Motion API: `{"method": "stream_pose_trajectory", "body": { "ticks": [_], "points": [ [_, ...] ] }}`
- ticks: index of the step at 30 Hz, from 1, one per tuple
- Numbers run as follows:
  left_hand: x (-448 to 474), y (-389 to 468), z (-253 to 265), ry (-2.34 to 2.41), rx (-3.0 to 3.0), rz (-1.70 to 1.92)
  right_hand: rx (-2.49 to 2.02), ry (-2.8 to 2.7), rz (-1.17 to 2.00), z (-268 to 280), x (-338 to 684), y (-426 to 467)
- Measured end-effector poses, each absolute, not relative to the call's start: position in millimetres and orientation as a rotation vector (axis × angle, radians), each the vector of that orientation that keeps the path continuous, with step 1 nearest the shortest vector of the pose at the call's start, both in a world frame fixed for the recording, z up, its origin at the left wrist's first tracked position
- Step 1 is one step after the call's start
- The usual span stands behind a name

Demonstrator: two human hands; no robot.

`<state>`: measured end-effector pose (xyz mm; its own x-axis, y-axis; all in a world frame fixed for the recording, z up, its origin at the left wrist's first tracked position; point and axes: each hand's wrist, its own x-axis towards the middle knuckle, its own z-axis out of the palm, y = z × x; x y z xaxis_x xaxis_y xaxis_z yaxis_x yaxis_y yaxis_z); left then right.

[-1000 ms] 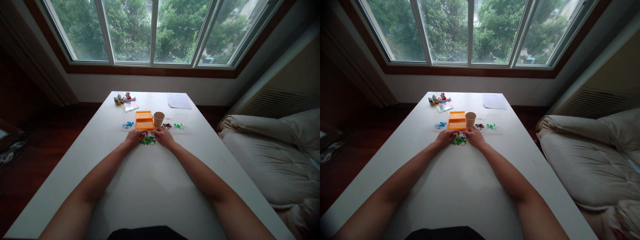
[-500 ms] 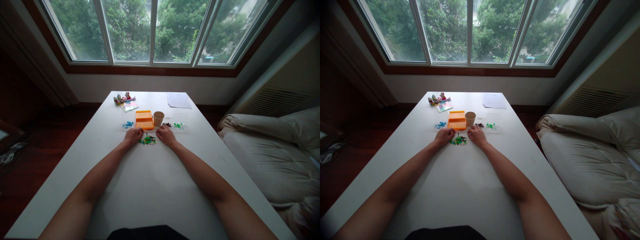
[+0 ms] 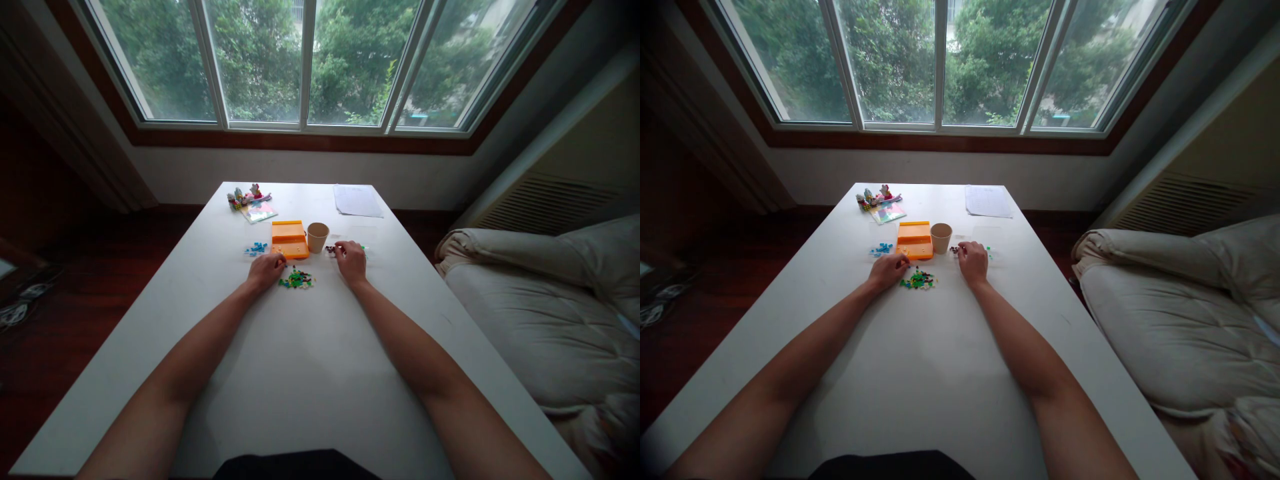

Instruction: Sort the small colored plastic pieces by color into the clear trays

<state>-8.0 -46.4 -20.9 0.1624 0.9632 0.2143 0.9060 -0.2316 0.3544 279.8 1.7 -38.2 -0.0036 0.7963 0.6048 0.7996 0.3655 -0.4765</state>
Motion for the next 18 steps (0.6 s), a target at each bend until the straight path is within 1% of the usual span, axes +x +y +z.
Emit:
{"method": "stream_pose_trajectory", "body": {
  "ticks": [8,18],
  "points": [
    [-9,-47,-21,1.814,2.280,0.582,-1.348,-1.788,0.062,-41,274,-1],
    [-9,-47,-24,1.817,2.309,0.602,-1.164,-2.035,0.184,-39,261,-13]
  ]
}}
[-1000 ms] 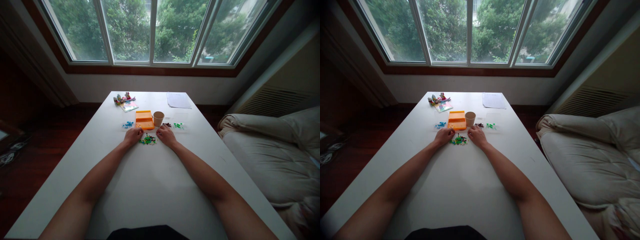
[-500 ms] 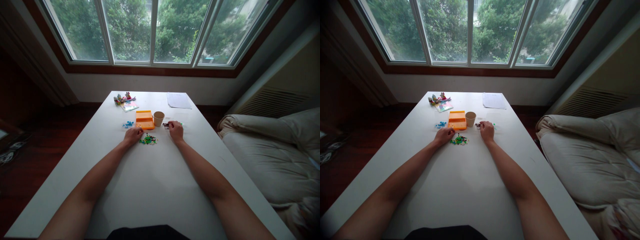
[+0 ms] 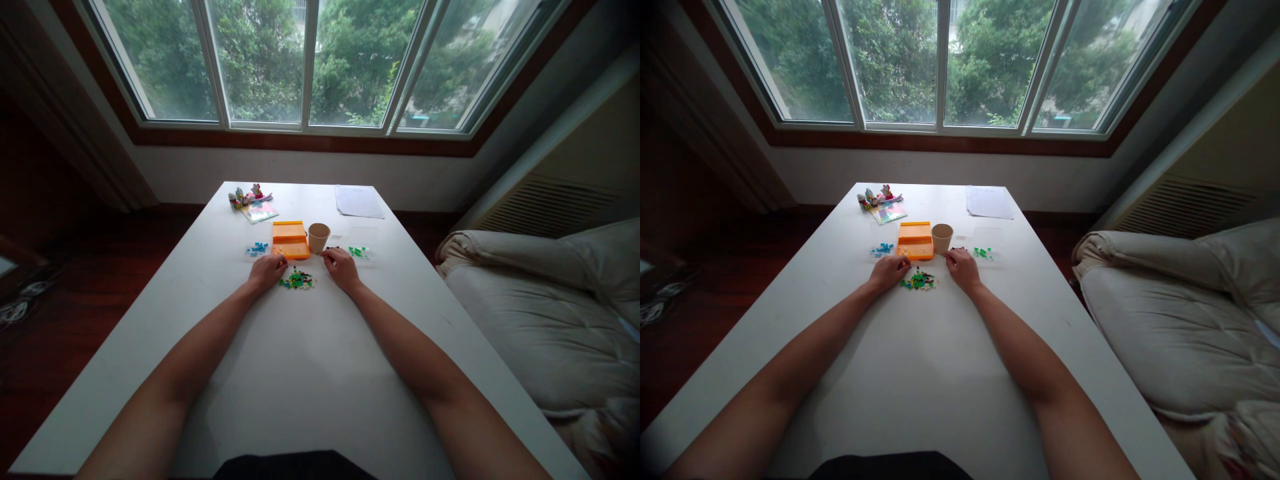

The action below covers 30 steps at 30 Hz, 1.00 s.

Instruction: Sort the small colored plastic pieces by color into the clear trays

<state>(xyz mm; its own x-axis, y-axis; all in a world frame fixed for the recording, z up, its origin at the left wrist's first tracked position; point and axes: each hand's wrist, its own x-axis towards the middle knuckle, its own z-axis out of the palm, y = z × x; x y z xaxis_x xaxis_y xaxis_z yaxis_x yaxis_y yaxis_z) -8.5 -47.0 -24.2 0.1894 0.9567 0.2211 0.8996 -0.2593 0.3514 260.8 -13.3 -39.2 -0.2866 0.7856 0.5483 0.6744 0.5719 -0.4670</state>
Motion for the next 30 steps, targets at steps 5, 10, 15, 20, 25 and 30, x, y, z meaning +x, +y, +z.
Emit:
{"method": "stream_pose_trajectory", "body": {
  "ticks": [5,10,15,20,25,30],
  "points": [
    [-10,-46,-24,1.858,2.286,0.668,-1.093,-2.204,0.204,-42,257,-14],
    [-21,-41,-20,1.996,2.152,0.799,-1.045,-2.304,0.219,-44,251,-17],
    [-37,-37,-14,2.250,1.911,0.928,-0.962,-2.361,0.273,-41,241,-23],
    [-43,-38,-11,2.364,1.774,0.970,-0.868,-2.462,0.286,-41,229,-22],
    [-32,-39,-14,2.276,1.893,0.959,-0.983,-2.546,0.213,-43,224,-17],
    [-25,-38,-21,1.990,2.092,0.953,-0.967,-2.518,0.214,-41,226,-20]
  ]
}}
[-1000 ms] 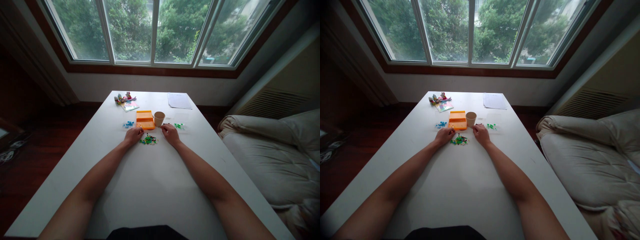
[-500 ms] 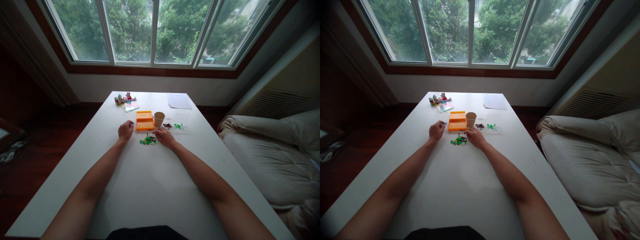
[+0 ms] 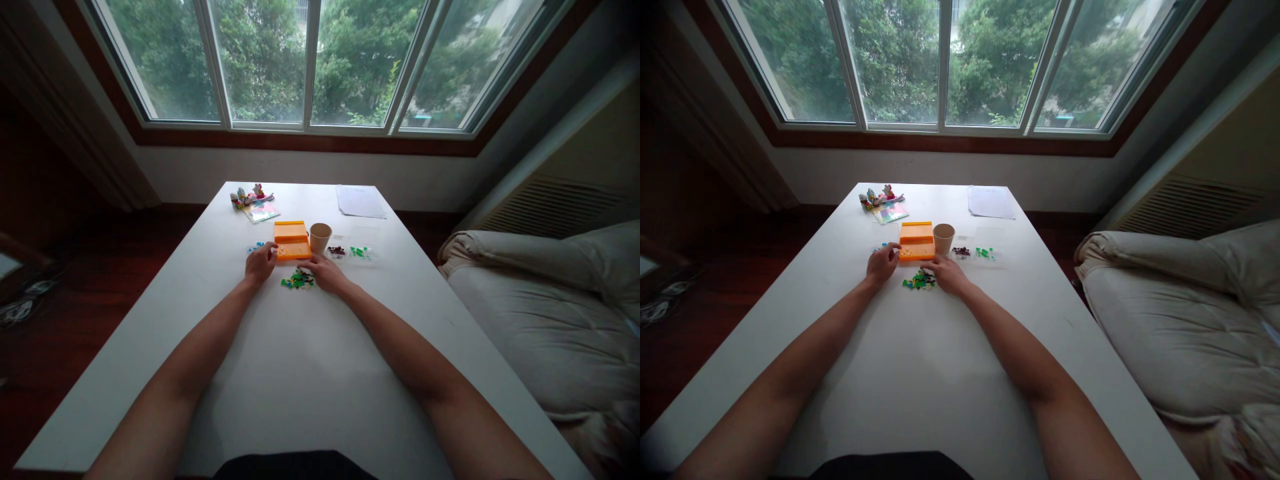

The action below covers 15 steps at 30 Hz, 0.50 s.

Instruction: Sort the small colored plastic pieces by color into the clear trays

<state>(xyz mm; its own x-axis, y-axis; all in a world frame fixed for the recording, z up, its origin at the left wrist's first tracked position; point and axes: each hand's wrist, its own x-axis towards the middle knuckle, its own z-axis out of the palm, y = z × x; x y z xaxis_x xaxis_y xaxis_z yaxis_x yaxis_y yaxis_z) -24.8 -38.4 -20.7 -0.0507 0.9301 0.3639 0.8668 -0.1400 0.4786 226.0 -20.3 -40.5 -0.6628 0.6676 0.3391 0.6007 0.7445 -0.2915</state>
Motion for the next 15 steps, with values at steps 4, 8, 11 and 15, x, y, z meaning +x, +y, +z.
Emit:
{"method": "stream_pose_trajectory", "body": {
  "ticks": [4,8,11,15],
  "points": [
    [-25,-38,-25,1.807,2.196,0.952,-1.046,-2.421,0.190,-40,235,-22],
    [-27,-37,-28,1.729,2.248,0.891,-1.136,-2.361,0.176,-41,248,-19],
    [-27,-37,-29,1.685,2.297,0.775,-1.170,-2.341,0.184,-42,253,-16],
    [-26,-37,-29,1.654,2.345,0.707,-1.182,-2.318,0.183,-43,253,-14]
  ]
}}
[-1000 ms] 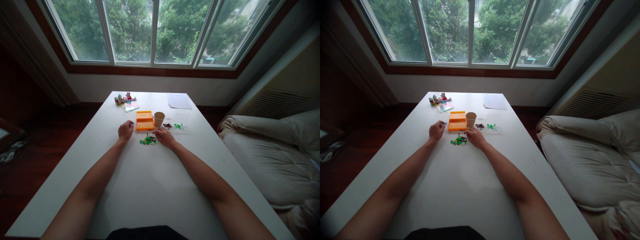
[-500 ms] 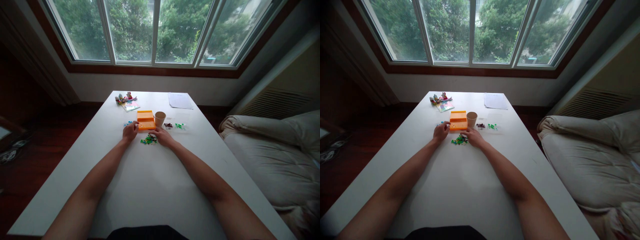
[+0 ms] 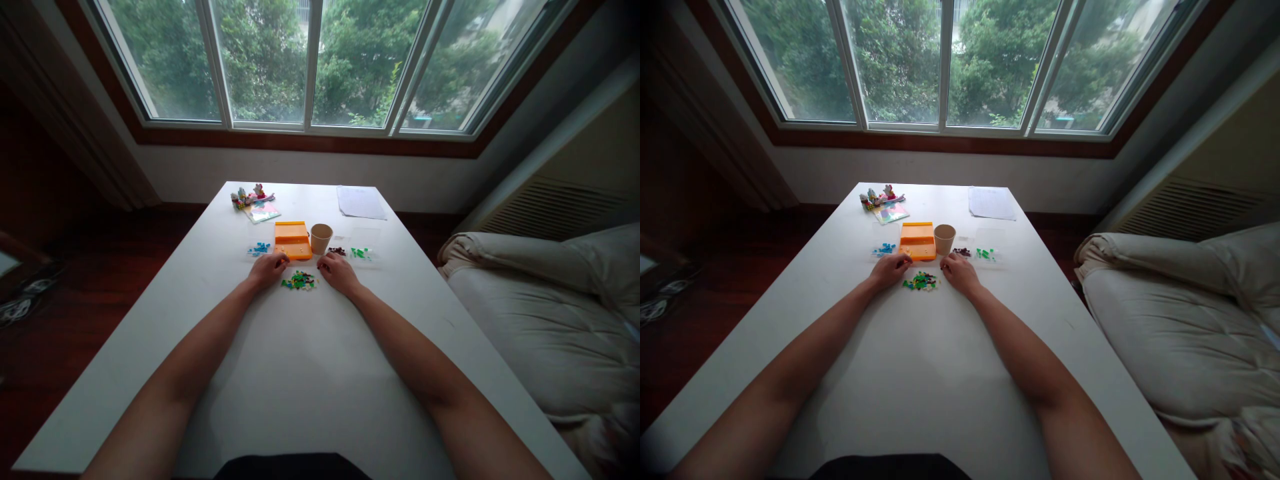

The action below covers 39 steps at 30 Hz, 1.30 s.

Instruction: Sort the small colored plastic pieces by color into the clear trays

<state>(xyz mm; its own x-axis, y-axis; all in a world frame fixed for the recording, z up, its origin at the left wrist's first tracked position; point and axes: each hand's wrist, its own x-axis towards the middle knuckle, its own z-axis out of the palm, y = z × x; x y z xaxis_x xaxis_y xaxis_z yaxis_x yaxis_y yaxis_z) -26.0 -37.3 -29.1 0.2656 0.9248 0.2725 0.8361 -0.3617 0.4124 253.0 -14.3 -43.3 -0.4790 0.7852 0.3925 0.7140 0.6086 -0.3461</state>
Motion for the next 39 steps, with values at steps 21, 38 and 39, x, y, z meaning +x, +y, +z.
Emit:
{"method": "stream_pose_trajectory", "body": {
  "ticks": [21,38,39],
  "points": [
    [-30,-38,-15,1.486,2.282,0.466,-1.328,-1.819,0.011,-32,268,-7],
    [-37,-41,-5,1.336,2.248,0.317,-1.196,-1.929,0.195,-25,265,-15],
    [-36,-41,-7,1.362,2.253,0.341,-1.157,-1.992,0.224,-26,262,-17]
  ]
}}
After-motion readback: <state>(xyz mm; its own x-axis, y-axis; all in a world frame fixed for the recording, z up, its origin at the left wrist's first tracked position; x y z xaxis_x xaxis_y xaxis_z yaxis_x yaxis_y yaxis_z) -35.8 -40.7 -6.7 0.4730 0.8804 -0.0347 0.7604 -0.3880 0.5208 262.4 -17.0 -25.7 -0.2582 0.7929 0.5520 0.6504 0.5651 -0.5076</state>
